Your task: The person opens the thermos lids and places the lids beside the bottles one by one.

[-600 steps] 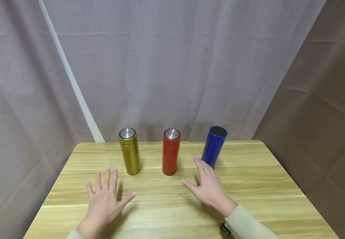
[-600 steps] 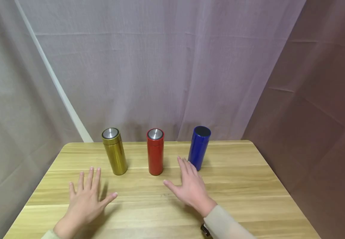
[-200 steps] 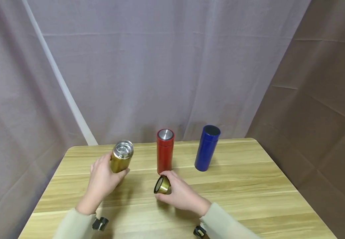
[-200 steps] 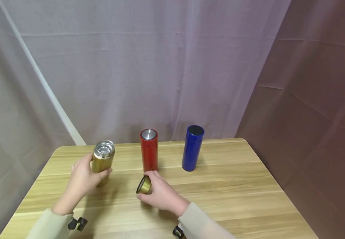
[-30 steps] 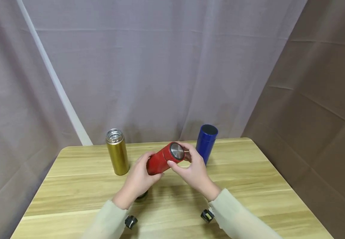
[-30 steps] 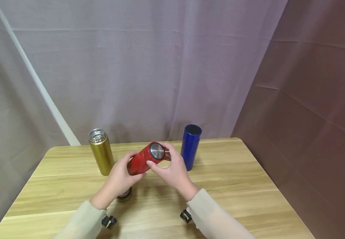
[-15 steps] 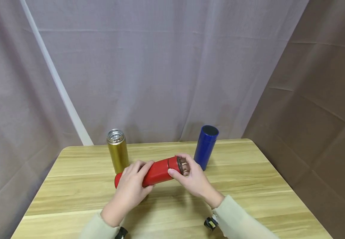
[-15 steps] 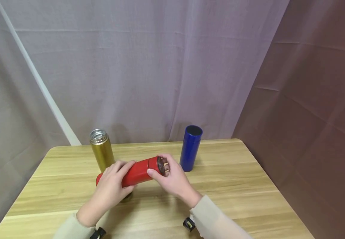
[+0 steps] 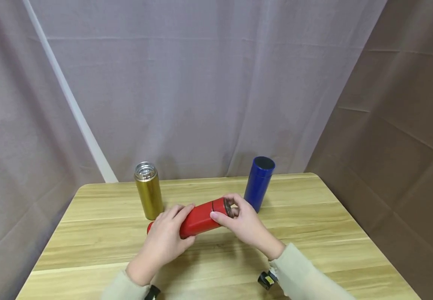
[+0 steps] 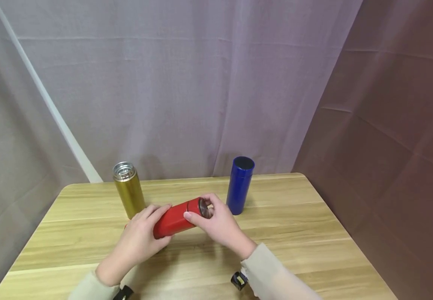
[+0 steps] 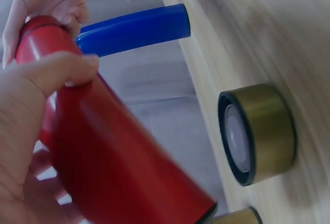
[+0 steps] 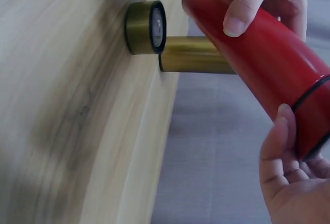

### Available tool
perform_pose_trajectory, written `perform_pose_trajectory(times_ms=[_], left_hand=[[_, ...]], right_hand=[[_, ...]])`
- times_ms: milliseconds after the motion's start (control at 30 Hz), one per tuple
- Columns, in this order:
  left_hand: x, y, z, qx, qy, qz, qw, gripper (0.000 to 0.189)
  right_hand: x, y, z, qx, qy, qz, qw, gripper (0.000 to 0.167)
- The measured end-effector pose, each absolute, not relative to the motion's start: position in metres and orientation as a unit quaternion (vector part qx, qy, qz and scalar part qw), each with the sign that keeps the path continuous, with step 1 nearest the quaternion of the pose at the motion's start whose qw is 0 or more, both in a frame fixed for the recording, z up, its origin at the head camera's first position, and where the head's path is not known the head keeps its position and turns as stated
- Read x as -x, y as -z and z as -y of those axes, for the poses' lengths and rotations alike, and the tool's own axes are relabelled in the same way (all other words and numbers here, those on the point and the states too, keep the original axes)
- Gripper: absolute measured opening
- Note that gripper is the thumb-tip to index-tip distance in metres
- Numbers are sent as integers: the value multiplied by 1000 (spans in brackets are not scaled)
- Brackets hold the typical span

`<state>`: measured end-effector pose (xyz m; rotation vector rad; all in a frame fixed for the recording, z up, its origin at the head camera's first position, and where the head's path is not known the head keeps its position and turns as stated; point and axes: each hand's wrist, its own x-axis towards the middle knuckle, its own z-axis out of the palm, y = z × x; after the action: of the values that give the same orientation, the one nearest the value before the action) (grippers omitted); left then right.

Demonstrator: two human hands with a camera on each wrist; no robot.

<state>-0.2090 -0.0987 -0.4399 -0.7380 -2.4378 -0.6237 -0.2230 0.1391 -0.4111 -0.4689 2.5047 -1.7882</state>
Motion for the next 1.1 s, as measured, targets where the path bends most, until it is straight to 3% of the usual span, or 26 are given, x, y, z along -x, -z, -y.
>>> perform_pose_trajectory(times_ms=[300,533,700,767,867,1100], left_hand=[[205,430,100,314,274,885,208,68],[205,422,101,338,299,878,158,64],[204,423,103,362,361,857,70,61],[203,424,104,355,374,855,57,64],[202,426,104,320,350,875,97,66],[206,431,103,270,245,902,231,70]], right_hand=[[205,386,-133,177,540,-822,-44,43],[208,392,-141,238,530,-812,-63,45],[209,391,-146,325,471,-815,-89,48],[210,390,-147,347,442,-820,-108,49],[211,389,-147,331,431,-833,-106,52],[212,395,-146,198,462,-864,-9,69]])
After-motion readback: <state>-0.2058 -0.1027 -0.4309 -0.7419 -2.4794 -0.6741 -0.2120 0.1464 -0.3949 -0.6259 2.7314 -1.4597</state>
